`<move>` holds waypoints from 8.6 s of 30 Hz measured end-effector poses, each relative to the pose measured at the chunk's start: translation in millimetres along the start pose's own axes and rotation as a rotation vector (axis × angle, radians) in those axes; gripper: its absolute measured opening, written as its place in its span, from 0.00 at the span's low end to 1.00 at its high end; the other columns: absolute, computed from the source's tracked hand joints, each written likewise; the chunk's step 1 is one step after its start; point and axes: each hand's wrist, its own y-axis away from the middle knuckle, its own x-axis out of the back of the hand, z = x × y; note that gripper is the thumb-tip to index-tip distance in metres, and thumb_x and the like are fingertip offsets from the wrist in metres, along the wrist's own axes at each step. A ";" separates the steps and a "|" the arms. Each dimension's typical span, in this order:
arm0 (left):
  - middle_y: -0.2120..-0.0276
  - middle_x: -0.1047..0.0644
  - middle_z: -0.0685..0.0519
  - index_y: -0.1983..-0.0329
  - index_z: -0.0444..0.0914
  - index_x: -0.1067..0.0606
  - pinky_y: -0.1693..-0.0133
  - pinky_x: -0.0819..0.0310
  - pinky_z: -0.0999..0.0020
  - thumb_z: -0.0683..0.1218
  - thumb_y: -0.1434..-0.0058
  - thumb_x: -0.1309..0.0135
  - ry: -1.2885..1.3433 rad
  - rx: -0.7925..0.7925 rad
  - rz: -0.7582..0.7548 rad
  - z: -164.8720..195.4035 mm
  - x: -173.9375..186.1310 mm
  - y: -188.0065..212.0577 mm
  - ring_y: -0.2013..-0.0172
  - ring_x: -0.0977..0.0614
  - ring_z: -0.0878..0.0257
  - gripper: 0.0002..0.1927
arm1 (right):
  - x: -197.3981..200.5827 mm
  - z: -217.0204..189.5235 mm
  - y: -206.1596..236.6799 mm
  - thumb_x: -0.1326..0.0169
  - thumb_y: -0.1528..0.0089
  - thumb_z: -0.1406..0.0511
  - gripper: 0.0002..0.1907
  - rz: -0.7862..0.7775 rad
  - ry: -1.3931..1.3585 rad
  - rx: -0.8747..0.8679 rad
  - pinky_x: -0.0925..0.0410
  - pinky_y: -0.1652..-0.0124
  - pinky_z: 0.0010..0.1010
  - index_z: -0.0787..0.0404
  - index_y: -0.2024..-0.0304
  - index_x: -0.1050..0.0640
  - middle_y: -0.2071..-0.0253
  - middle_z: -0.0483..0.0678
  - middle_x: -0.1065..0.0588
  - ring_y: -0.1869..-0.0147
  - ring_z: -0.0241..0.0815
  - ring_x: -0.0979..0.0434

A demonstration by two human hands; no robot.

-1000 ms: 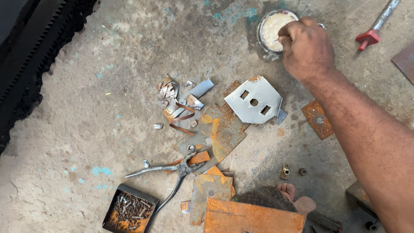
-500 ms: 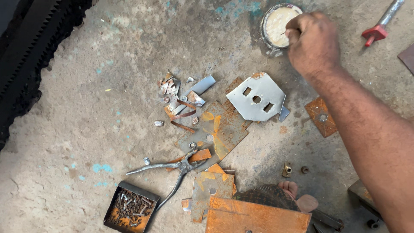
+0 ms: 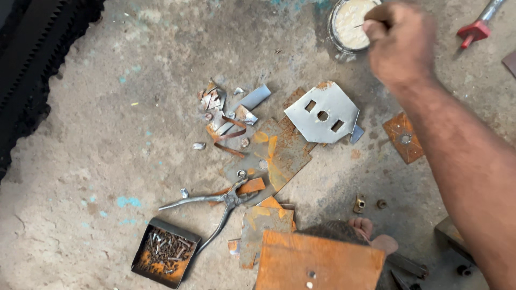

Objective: The person assembles a metal lock mechanism by fitting a metal plate onto a rusty rectangular sheet and inserting a small brass component. They then use a hammer and punch to drive a pin into a hole on the metal plate.

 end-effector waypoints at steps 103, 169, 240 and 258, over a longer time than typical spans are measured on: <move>0.61 0.21 0.54 0.51 0.34 0.28 0.58 0.21 0.70 0.40 0.42 0.40 -0.124 -0.586 -0.295 68.9 17.5 139.9 0.60 0.21 0.70 0.17 | 133.2 -247.0 405.6 0.35 0.38 0.71 0.07 -0.242 -0.146 0.144 0.25 0.56 0.31 0.66 0.59 0.21 0.58 0.53 0.21 0.54 0.43 0.18; 0.56 0.22 0.51 0.43 0.33 0.31 0.54 0.21 0.71 0.35 0.40 0.44 0.044 -0.497 -0.396 58.2 14.3 128.0 0.56 0.20 0.68 0.21 | 143.2 -233.0 413.6 0.34 0.38 0.71 0.08 -0.220 -0.029 0.133 0.24 0.62 0.26 0.67 0.62 0.22 0.58 0.53 0.20 0.57 0.40 0.17; 0.58 0.22 0.52 0.46 0.33 0.31 0.58 0.21 0.71 0.36 0.40 0.43 -0.070 -0.565 -0.401 61.6 21.8 130.1 0.59 0.21 0.68 0.19 | 142.7 -274.8 367.3 0.37 0.44 0.69 0.24 -0.369 0.272 0.446 0.32 0.43 0.46 0.65 0.44 0.21 0.47 0.54 0.25 0.42 0.55 0.27; 0.52 0.27 0.49 0.33 0.33 0.33 0.50 0.22 0.63 0.47 0.48 0.28 0.009 -0.534 -0.501 52.5 57.4 106.0 0.53 0.23 0.63 0.42 | 184.2 -47.2 405.4 0.47 0.23 0.64 0.11 -0.317 -0.676 -0.300 0.27 0.48 0.29 0.68 0.47 0.25 0.55 0.52 0.25 0.52 0.39 0.22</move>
